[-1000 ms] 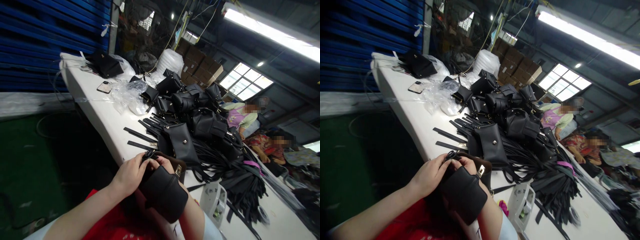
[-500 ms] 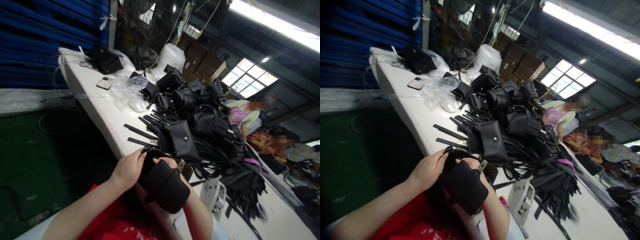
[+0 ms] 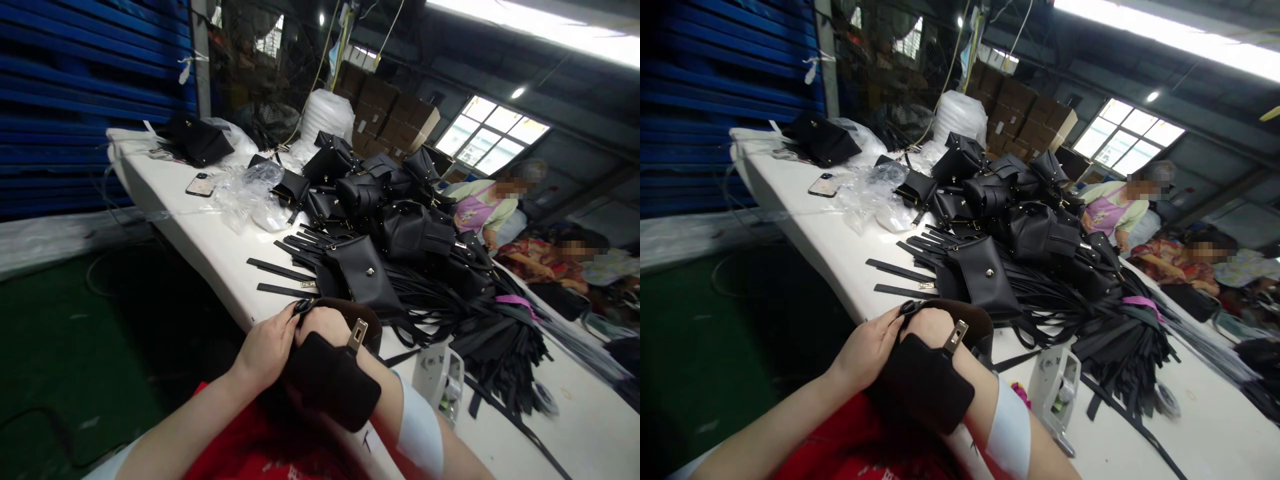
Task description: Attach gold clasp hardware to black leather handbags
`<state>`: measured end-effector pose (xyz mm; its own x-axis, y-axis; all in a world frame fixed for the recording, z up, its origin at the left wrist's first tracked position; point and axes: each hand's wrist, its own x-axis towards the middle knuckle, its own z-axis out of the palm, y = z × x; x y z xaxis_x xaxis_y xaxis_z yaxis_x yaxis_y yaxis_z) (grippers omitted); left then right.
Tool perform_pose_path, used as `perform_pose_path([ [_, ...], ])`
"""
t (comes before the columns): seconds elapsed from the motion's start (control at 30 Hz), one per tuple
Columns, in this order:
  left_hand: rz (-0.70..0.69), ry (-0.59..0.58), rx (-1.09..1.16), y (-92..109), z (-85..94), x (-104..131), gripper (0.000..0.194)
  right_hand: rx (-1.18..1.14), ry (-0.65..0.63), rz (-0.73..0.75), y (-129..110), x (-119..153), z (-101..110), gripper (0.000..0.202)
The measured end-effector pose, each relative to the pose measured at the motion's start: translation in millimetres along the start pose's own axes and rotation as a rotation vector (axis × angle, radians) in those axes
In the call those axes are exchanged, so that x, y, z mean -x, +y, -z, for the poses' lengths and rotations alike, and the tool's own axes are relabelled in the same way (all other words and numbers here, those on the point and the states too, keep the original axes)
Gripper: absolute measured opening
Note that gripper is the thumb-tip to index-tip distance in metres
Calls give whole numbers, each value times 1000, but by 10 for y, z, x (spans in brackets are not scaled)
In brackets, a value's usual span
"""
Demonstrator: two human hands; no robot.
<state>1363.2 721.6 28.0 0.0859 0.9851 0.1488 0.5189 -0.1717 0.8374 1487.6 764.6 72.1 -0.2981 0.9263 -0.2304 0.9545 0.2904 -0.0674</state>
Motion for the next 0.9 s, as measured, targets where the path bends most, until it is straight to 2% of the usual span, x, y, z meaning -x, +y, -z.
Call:
perform_pose_path([
  [0.1,13,20,-16,-3,19,11,53,-87,136,-94,69,98,108,39],
  [0.17,17,12,-7,-7,12,12,54,-180,221,-31,146,137,151,38],
  [0.23,26,27,-1,-19,-6,8,54,-281,283,55,211,139,154,27],
  [0.3,30,57,-2,-39,-25,0,55,-349,300,102,250,112,125,20],
  [0.4,13,81,-8,-70,-38,-4,55,-382,306,73,269,60,66,17],
  [0.5,-5,87,-16,-92,-33,9,56,-423,275,70,273,31,36,19],
  [0.63,5,78,2,-104,-20,29,57,-376,203,176,289,11,56,22],
  [0.73,8,74,4,-96,-13,29,57,-204,142,261,297,-9,88,25],
  [0.9,-13,74,3,-76,-11,5,55,114,-55,396,276,-39,108,35],
])
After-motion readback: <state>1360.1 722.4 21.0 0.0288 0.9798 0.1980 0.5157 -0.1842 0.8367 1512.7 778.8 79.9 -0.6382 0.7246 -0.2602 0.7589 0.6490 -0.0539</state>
